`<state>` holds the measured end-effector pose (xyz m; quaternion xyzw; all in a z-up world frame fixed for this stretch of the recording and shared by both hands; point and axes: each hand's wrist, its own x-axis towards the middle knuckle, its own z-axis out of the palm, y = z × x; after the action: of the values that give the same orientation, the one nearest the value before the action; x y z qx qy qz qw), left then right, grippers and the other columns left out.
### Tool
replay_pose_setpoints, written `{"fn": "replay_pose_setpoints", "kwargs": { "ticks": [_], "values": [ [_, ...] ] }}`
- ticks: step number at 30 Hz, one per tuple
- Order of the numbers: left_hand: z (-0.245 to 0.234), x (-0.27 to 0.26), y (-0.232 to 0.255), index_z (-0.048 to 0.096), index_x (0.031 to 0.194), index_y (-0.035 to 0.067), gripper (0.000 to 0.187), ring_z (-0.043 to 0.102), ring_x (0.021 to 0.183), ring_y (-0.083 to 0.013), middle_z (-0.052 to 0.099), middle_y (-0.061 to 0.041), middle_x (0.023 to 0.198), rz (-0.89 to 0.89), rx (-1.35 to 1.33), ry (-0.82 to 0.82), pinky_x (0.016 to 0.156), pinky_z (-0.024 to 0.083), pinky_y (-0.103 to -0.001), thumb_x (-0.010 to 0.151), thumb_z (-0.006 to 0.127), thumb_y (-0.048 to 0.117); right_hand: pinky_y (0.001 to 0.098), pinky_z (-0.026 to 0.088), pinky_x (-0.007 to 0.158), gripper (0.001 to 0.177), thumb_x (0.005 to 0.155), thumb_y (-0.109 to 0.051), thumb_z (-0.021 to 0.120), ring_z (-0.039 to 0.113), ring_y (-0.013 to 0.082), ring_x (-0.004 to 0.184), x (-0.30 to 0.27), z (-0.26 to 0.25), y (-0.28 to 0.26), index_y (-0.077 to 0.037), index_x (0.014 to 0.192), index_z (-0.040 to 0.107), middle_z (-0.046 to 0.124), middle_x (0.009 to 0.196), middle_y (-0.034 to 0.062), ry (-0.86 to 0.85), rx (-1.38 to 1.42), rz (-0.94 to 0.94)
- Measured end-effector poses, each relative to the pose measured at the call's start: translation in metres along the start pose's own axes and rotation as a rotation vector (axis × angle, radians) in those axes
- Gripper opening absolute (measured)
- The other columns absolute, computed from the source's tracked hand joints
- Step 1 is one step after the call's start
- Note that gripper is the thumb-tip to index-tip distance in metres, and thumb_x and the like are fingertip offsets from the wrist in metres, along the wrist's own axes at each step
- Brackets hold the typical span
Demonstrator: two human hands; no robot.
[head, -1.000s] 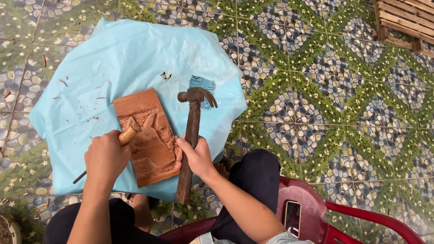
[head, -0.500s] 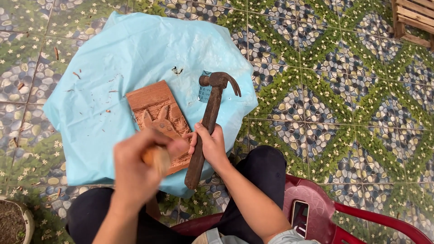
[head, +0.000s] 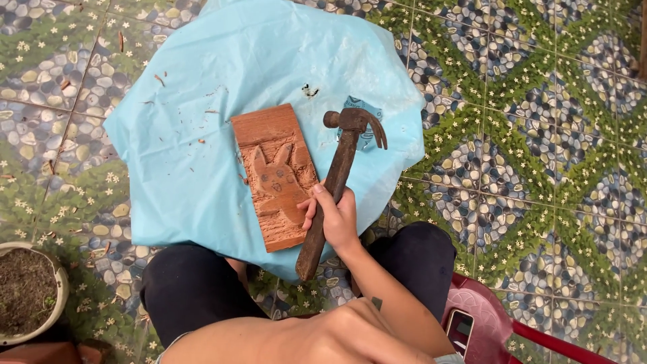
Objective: The person carves a piece of wood using a hammer and a chisel. The person repeatedly strikes the chisel with the hammer to shape the wood, which is placed on a blue cloth over a table.
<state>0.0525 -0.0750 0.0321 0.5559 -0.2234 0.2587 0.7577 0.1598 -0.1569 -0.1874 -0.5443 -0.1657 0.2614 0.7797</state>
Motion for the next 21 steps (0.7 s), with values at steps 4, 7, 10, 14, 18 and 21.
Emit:
{"fn": "replay_pose_setpoints", "kwargs": {
  "ticks": [4,7,10,14,18,21],
  "values": [
    [-0.004,0.0,-0.011,0.077,0.086,0.013,0.021,0.056,0.056,-0.0154,0.061,-0.001,0.068,0.044,-0.037,0.042,0.062,0.053,-0.028,0.094,0.072,0.031,0.0467,0.065,0.076,0.026,0.102,-0.015,0.057,0.064,0.0276,0.035,0.0,0.001,0.0,-0.001,0.079,0.053,0.056,0.047,0.0159,0.038,-0.022,-0.005],
    [-0.006,-0.004,-0.016,0.079,0.082,0.015,0.022,0.05,0.048,-0.0135,0.057,0.002,0.06,0.086,-0.043,0.097,0.056,0.05,-0.026,0.091,0.077,0.034,0.0502,0.065,0.073,0.029,0.1,-0.018,0.059,0.066,0.0309,0.041,-0.002,0.012,-0.003,0.002,0.08,0.052,0.053,0.046,0.0195,0.176,0.031,0.032],
    [-0.056,-0.006,-0.045,0.072,0.073,0.012,0.03,0.047,0.045,-0.0139,0.054,0.002,0.055,0.175,0.12,0.235,0.05,0.045,-0.028,0.093,0.072,0.035,0.0474,0.065,0.074,0.031,0.1,-0.021,0.057,0.067,0.028,0.043,-0.004,0.019,-0.022,-0.001,0.077,0.052,0.053,0.046,0.0163,0.193,-0.003,0.083],
    [-0.128,-0.017,-0.087,0.05,0.061,0.01,0.047,0.049,0.045,-0.0125,0.049,-0.002,0.047,0.144,0.502,0.703,0.047,0.038,-0.025,0.104,0.062,0.024,0.0448,0.066,0.075,0.03,0.105,-0.021,0.053,0.064,0.0262,0.038,-0.001,0.008,-0.02,-0.004,0.081,0.052,0.056,0.05,0.0141,0.09,-0.048,0.064],
    [-0.154,-0.028,-0.11,0.052,0.067,0.01,0.042,0.048,0.039,-0.0101,0.045,-0.001,0.045,0.112,0.427,0.763,0.042,0.04,-0.022,0.108,0.056,0.02,0.0482,0.066,0.074,0.026,0.105,-0.017,0.051,0.064,0.0275,0.036,-0.002,0.01,-0.018,-0.003,0.083,0.052,0.055,0.048,0.0145,0.037,-0.085,-0.002],
    [-0.161,-0.031,-0.124,0.049,0.067,0.013,0.043,0.042,0.037,-0.0062,0.041,0.003,0.046,0.108,0.34,0.717,0.038,0.034,-0.02,0.107,0.058,0.026,0.0484,0.066,0.077,0.026,0.106,-0.015,0.051,0.065,0.0271,0.037,-0.004,0.01,-0.017,-0.002,0.082,0.052,0.055,0.049,0.0132,0.003,-0.106,-0.046]
  ]
}}
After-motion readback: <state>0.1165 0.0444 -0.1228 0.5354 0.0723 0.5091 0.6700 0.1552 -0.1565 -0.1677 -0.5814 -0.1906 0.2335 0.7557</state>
